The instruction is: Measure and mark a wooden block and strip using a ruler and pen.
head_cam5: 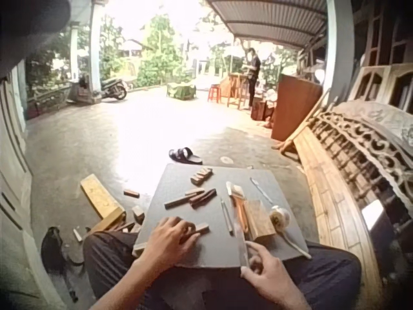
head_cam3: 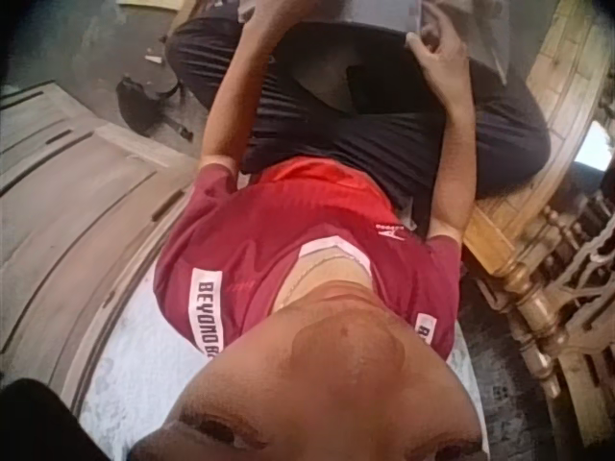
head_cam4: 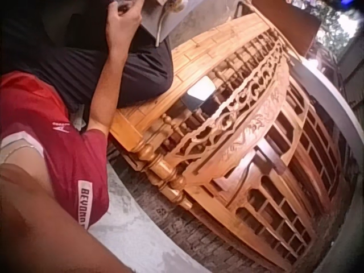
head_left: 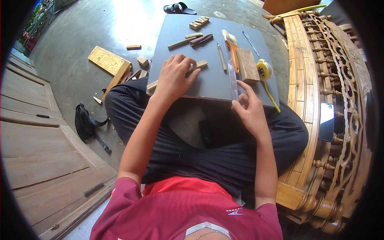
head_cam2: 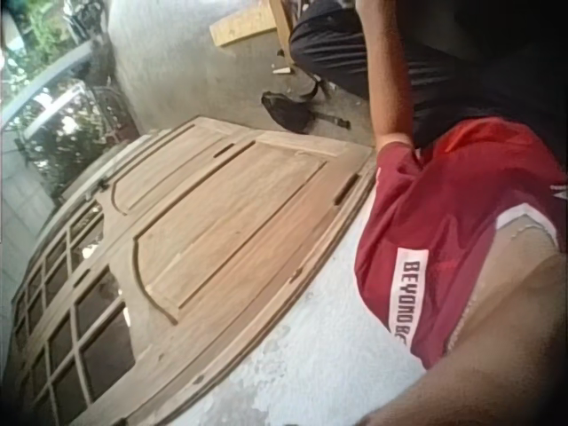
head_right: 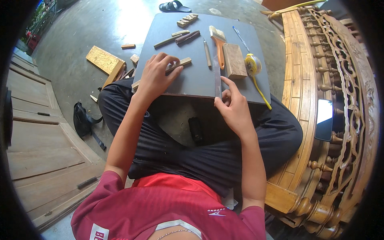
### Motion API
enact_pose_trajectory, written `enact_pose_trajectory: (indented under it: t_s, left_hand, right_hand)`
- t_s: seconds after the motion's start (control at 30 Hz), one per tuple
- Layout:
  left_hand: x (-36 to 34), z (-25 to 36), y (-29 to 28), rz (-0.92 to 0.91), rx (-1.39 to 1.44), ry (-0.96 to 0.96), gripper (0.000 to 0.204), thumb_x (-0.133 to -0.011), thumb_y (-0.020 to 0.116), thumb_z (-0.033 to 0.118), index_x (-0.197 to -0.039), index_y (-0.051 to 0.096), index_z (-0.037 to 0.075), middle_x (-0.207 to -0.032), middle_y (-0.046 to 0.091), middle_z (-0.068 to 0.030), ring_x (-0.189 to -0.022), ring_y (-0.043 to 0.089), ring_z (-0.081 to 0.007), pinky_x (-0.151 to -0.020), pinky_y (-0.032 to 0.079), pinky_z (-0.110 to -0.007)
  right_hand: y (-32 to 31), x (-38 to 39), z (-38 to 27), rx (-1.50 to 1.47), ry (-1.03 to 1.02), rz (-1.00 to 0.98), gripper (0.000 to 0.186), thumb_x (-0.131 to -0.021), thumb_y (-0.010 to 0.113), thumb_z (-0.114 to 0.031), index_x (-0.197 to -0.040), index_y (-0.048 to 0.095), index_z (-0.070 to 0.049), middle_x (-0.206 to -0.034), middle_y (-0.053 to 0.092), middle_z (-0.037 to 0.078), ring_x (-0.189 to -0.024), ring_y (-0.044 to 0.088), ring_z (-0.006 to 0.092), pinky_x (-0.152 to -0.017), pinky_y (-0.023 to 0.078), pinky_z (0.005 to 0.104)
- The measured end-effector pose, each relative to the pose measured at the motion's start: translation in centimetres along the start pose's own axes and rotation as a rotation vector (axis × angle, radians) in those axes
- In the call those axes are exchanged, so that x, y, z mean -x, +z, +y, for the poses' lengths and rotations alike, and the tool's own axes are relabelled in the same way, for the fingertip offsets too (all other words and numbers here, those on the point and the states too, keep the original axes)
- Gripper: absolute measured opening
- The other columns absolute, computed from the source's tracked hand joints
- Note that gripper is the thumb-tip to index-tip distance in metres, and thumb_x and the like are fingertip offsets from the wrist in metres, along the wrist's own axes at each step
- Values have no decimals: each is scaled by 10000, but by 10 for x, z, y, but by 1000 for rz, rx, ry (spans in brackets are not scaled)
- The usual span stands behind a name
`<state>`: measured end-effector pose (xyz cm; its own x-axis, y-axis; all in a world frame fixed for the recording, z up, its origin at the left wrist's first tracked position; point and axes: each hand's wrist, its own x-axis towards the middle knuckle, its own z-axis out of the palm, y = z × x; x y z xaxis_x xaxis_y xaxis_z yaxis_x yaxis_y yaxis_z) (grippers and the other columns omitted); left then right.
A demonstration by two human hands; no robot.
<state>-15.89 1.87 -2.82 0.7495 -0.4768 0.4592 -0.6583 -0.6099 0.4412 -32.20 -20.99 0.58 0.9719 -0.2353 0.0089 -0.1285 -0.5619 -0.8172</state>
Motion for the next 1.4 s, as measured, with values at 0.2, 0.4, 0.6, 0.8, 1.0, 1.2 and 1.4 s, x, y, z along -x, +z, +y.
enact_pose_trajectory:
  t_s: [0.2, 0.4, 0.6, 0.8, 1.0, 1.2, 1.4]
  left_hand:
    - [-7, 1, 13, -22, 78, -2, 241, -967, 787, 298, -1108, 770, 104, -1099, 696, -101, -1091, 658, -313, -995, 499, -433]
    - [-4, 0, 12, -31, 126, 47, 213, -943, 814, 292, -1067, 785, 122, -1054, 710, -86, -1048, 677, -311, -946, 524, -434]
    - [2, 6, 9, -25, 134, 19, 227, -919, 837, 332, -1016, 800, 130, -1018, 719, -64, -1014, 697, -283, -885, 555, -413]
    - [3, 4, 9, -39, 156, 37, 226, -912, 841, 340, -995, 799, 134, -1002, 718, -46, -1010, 693, -279, -883, 551, -413]
    - [4, 6, 9, -10, 136, 47, 218, -911, 840, 332, -990, 796, 134, -993, 715, -43, -995, 692, -274, -868, 552, -408]
    - [6, 6, 10, -6, 140, 61, 215, -901, 848, 321, -965, 792, 124, -983, 714, -42, -961, 691, -273, -852, 552, -404]
    - [16, 18, 9, 37, 108, 47, 231, -879, 867, 336, -938, 793, 126, -953, 709, -28, -925, 686, -250, -809, 553, -393]
  right_hand:
    - [3, -4, 13, -389, 183, -45, 539, -978, 723, -125, -1453, 548, 59, -826, 673, 37, -742, 637, 95, -750, 510, 254]
    - [10, 1, 1, -532, 165, -116, 402, -1014, 709, -130, -1353, 565, 33, -780, 595, 3, -715, 585, 84, -685, 464, 253]
    - [19, 7, -8, -150, -56, -31, 384, -1025, 660, -108, -1365, 532, 15, -713, 524, 36, -637, 546, 113, -618, 429, 307]
    - [34, 6, -10, 50, -197, 31, 393, -1011, 644, -82, -1379, 523, -15, -694, 553, 130, -605, 608, 290, -630, 481, 425]
    - [42, 5, -4, 105, -204, 17, 432, -985, 657, -66, -1395, 522, -43, -688, 575, 140, -624, 641, 356, -651, 507, 478]
    - [42, 6, -5, 195, -194, 32, 458, -970, 662, -90, -1404, 520, -57, -671, 598, 140, -620, 664, 379, -642, 524, 509]
    - [51, 7, -2, 376, -302, 95, 479, -1032, 619, -152, -1482, 487, -56, -640, 638, 158, -602, 686, 399, -609, 541, 538]
